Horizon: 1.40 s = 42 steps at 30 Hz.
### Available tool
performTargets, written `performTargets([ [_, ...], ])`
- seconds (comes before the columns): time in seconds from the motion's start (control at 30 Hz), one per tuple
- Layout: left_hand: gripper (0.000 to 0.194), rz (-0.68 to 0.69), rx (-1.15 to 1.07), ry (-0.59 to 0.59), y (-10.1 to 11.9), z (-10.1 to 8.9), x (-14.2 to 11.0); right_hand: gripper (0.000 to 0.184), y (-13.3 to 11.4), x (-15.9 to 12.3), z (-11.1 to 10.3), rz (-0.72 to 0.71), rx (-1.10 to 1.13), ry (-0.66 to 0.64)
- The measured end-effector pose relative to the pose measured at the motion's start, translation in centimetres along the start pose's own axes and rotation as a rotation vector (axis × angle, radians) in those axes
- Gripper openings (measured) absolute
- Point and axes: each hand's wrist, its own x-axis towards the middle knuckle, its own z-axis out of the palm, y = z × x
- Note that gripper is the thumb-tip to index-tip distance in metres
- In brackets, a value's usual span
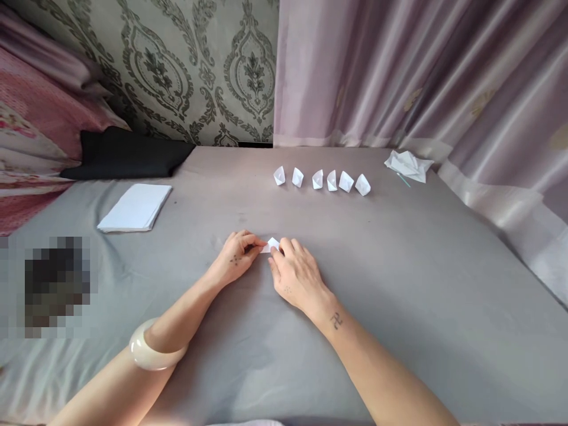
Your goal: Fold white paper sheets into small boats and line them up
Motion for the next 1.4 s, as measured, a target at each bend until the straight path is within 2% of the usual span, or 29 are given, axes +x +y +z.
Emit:
performTargets([
  [0.13,0.015,-0.008,0.031,0.012,0.0,0.2,0.1,0.028,0.7,1.1,0.6,0.050,0.116,0.050],
  [0.2,0.013,-0.016,0.041,0.008,-0.1,0.3,0.2,0.029,1.2,1.4,1.1,0.112,0.215,0.058],
  [0.27,0.013,-0.011,0.041,0.001,-0.2,0.3,0.2,0.022,1.5,1.6,1.5,0.204,0.293,0.073],
  [0.33,0.013,0.000,0.037,-0.003,-0.1,0.3,0.2,0.019,1.6,1.7,1.7,0.258,0.298,0.088],
  [0.47,0.013,0.022,0.027,-0.006,0.1,0.1,0.0,0.027,1.5,1.3,1.9,0.192,0.234,0.076],
  [0.67,0.025,0.064,-0.032,-0.003,-0.5,0.2,0.0,0.015,1.5,0.8,2.1,0.199,0.392,0.118],
  [0.73,0.026,0.116,-0.097,-0.025,-0.6,0.1,0.0,0.009,1.4,0.7,2.1,0.196,0.481,0.131],
  [0.83,0.022,0.150,-0.252,-0.044,-0.1,0.0,-0.1,0.011,1.2,0.7,1.6,0.243,0.715,0.164],
  [0.87,0.022,0.131,-0.342,-0.034,0.3,0.0,-0.2,0.015,1.1,0.8,1.2,0.289,0.834,0.190],
  [0.97,0.024,0.023,-0.715,0.011,1.7,0.1,-0.7,0.041,0.8,0.9,0.1,0.447,1.185,0.273],
  [1.0,0.024,-0.001,-0.817,0.017,2.2,0.1,-0.9,0.045,0.7,0.9,-0.3,0.470,1.263,0.283],
  [1.07,0.023,-0.015,-0.928,0.031,3.1,0.3,-1.4,0.036,0.4,0.8,-1.0,0.462,1.342,0.288],
  [1.17,0.025,-0.005,-0.929,0.004,4.0,0.3,-2.1,0.026,0.3,0.6,-1.9,0.408,1.315,0.288],
  [1.3,0.031,0.068,-0.718,-0.069,4.2,-0.1,-2.5,0.025,0.6,0.1,-2.8,0.318,1.065,0.248],
  [1.4,0.034,0.154,-0.617,-0.047,4.1,-0.2,-2.4,0.028,0.5,-0.1,-3.2,0.312,1.050,0.214],
])
